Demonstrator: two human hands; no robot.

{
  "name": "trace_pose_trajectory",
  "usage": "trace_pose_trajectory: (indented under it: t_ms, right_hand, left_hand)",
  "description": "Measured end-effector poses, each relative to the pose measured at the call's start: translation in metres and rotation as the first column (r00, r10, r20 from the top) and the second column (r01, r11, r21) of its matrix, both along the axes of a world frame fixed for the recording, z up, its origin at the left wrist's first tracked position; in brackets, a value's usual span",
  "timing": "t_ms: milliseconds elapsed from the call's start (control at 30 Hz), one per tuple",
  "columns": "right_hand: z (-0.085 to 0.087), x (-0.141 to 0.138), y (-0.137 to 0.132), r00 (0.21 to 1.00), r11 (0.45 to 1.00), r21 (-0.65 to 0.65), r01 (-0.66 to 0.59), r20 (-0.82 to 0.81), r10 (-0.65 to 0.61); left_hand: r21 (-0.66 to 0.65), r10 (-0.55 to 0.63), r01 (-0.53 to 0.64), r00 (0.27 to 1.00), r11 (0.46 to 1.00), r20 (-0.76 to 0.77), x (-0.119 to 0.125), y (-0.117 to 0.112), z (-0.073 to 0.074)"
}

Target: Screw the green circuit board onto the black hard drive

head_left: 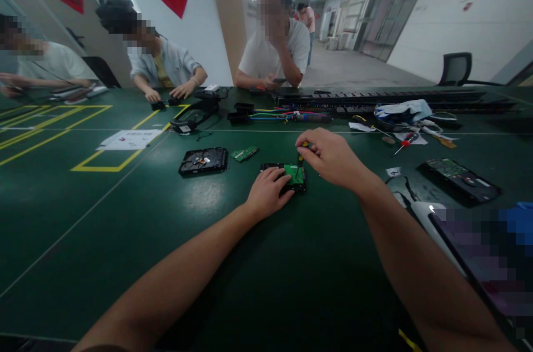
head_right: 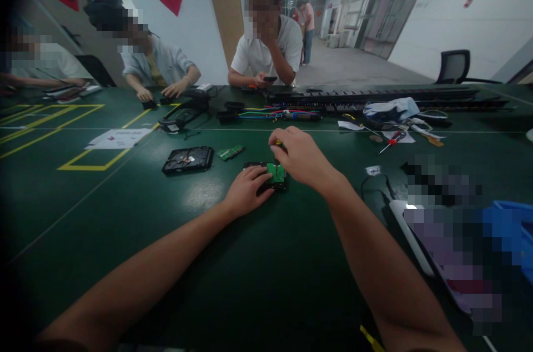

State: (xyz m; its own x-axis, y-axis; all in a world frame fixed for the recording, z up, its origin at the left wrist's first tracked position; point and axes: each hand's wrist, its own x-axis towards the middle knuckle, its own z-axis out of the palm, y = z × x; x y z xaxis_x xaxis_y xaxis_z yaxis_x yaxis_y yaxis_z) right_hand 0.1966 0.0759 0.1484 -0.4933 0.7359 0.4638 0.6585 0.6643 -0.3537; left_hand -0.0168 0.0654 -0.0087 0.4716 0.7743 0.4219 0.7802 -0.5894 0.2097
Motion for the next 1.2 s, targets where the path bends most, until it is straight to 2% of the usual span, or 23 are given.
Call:
trace_pose_trajectory:
  t_ms: [100, 267, 1200]
  right_hand:
    - [-0.0016, 0.0013, 0.0024, 1.000, 1.000, 0.004, -0.009, 0.012, 0.009]
    - [-0.0017, 0.0016, 0.0014, 0.998, 0.998, 0.003, 0.057, -0.009, -0.057]
    - [0.0036, 0.0039, 0.0013, 1.000, 0.999, 0.033, 0.012, 0.022, -0.013]
  left_hand:
    - [0.004, -0.002, 0.002, 1.000, 1.000, 0.002, 0.0000, 0.0001, -0.0006]
    - [0.003, 0.005, -0.005, 1.000, 1.000, 0.005, 0.0002, 0.0002, -0.0014]
    - [0.006, -0.002, 0.001, 1.000, 1.000, 0.024, 0.0007, 0.0000, -0.0010]
